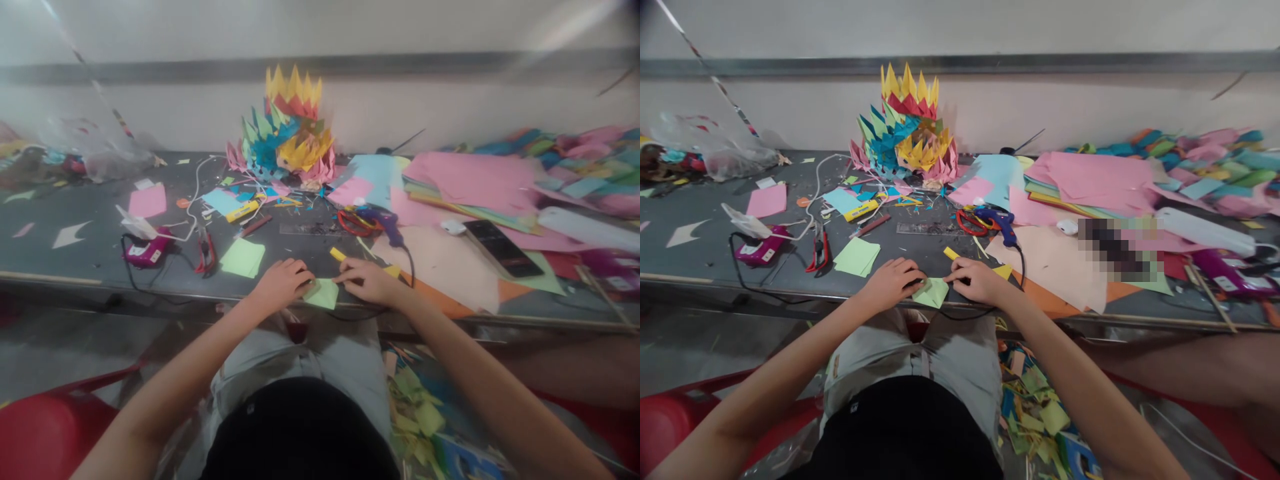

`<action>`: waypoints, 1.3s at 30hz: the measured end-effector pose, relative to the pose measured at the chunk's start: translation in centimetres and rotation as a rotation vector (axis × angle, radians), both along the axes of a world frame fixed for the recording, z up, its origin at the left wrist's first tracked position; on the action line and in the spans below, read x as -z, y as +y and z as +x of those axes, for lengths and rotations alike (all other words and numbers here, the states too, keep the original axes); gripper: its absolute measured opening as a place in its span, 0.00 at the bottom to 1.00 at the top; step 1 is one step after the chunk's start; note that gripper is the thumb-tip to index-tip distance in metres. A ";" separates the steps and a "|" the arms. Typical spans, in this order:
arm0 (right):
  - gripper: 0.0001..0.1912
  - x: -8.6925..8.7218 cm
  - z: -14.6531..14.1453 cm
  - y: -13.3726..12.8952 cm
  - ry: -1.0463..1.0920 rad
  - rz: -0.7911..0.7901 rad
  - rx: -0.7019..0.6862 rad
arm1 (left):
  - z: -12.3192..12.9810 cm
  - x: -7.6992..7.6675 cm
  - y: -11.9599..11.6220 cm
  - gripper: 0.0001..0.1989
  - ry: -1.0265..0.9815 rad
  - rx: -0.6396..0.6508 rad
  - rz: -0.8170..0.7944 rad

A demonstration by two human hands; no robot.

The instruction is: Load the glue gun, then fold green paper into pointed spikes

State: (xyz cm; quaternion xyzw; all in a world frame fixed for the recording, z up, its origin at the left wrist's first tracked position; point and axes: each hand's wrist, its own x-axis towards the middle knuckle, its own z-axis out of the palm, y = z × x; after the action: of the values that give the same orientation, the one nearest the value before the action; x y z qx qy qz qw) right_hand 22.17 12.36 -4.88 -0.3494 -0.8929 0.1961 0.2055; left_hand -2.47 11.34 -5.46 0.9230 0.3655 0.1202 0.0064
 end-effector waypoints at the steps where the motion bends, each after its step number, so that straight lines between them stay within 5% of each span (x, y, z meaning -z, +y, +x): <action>1: 0.14 0.0 0.0 -0.1 -0.003 -0.002 0.005 | 0.0 0.0 0.0 0.13 0.010 0.007 0.013; 10: 0.14 -0.5 -0.4 -1.1 -0.056 -0.068 0.054 | 0.1 -0.1 -0.3 0.13 -0.065 -0.027 0.006; 15: 0.23 -0.5 -0.9 -1.6 -0.052 -0.148 0.035 | 0.1 0.0 0.1 0.09 -0.082 -0.058 -0.024; 20: 0.07 -0.1 -1.6 -1.0 0.040 -0.142 0.001 | 0.7 -0.5 0.6 0.07 -0.190 -0.161 0.062; 24: 0.06 0.4 -2.2 -0.5 0.101 -0.054 0.025 | 1.6 -1.2 -0.6 0.09 -0.306 -0.147 0.134; 30: 0.09 0.8 -2.0 -0.9 0.030 0.015 0.007 | 1.8 -0.5 -1.5 0.07 -0.250 -0.006 -0.107; 39: 0.10 0.4 -2.0 -2.0 0.064 -0.049 0.100 | 1.7 0.2 -0.6 0.04 -0.439 -0.083 -0.313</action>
State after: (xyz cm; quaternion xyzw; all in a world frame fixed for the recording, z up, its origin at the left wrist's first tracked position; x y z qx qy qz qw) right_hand 20.15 10.35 -5.24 -0.3921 -0.8622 0.2186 0.2348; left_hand -0.75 10.72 -5.69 0.8469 0.4069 0.2598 0.2232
